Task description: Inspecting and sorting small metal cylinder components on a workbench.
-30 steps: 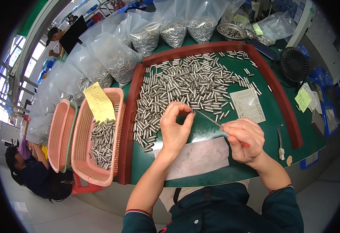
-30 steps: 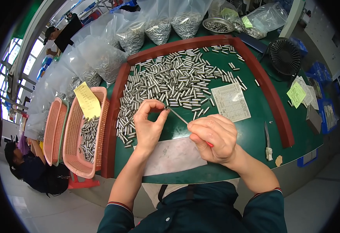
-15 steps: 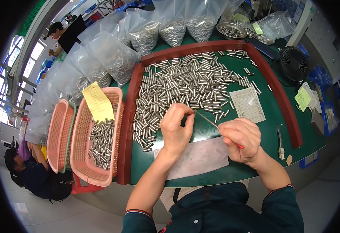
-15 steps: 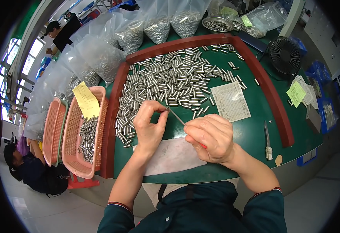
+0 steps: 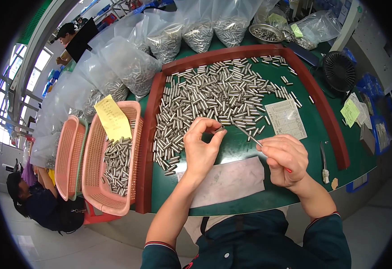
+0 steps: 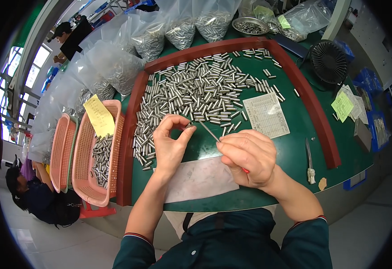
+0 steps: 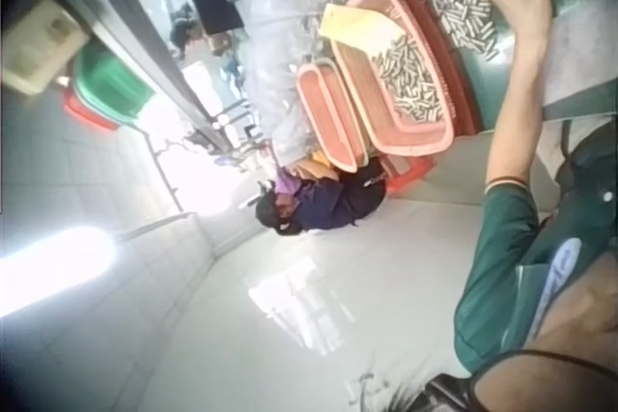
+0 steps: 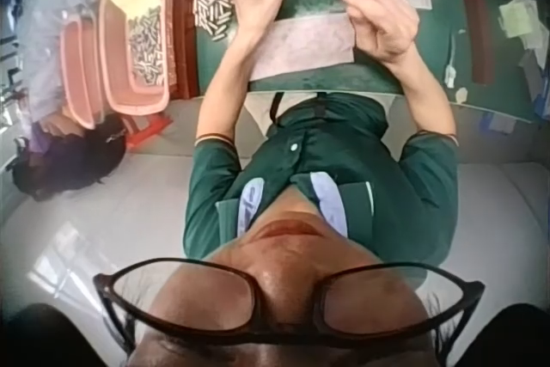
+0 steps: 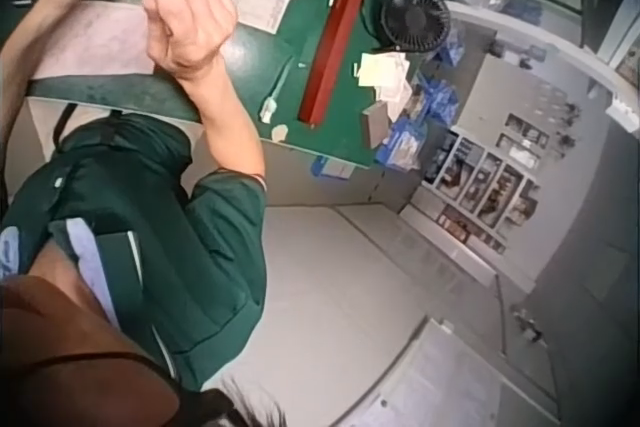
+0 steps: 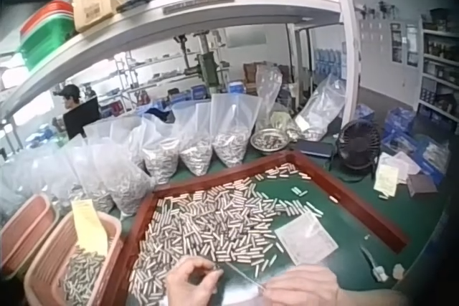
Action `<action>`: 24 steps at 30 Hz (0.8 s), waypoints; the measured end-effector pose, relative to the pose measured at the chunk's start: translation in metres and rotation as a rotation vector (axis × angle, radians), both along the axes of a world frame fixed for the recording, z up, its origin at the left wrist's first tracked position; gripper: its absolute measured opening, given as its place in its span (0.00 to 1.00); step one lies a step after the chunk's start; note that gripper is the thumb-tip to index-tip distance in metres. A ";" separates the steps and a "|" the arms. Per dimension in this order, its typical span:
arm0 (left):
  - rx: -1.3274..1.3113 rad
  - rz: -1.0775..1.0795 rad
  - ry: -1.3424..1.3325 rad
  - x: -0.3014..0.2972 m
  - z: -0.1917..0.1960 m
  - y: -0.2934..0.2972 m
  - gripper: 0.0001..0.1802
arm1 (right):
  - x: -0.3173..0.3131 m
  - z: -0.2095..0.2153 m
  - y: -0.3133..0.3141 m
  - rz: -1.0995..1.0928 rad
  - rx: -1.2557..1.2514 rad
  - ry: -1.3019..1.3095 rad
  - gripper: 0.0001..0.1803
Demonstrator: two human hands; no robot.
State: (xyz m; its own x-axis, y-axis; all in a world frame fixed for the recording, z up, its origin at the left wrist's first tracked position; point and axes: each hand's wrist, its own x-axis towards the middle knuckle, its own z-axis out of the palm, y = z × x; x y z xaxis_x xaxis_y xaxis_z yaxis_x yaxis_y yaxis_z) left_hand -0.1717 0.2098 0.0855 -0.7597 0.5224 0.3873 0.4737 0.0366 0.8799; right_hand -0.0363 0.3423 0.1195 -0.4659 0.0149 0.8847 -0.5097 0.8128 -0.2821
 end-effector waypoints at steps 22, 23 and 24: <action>-0.031 -0.053 -0.112 -0.002 -0.007 -0.002 0.07 | 0.000 0.000 0.001 0.018 -0.007 0.081 0.07; -0.012 -0.067 -0.162 -0.002 -0.006 -0.001 0.07 | 0.001 0.000 0.003 -0.011 -0.021 0.066 0.07; 0.008 -0.081 -0.213 -0.002 -0.005 -0.001 0.08 | 0.000 0.000 0.004 -0.040 -0.035 0.051 0.07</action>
State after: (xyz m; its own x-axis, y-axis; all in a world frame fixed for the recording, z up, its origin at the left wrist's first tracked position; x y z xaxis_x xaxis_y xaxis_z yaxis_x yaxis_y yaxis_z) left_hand -0.1739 0.2090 0.0805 -0.7807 0.5822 0.2269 0.2784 -0.0011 0.9605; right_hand -0.0360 0.3465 0.1193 -0.4183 0.0634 0.9061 -0.4918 0.8228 -0.2847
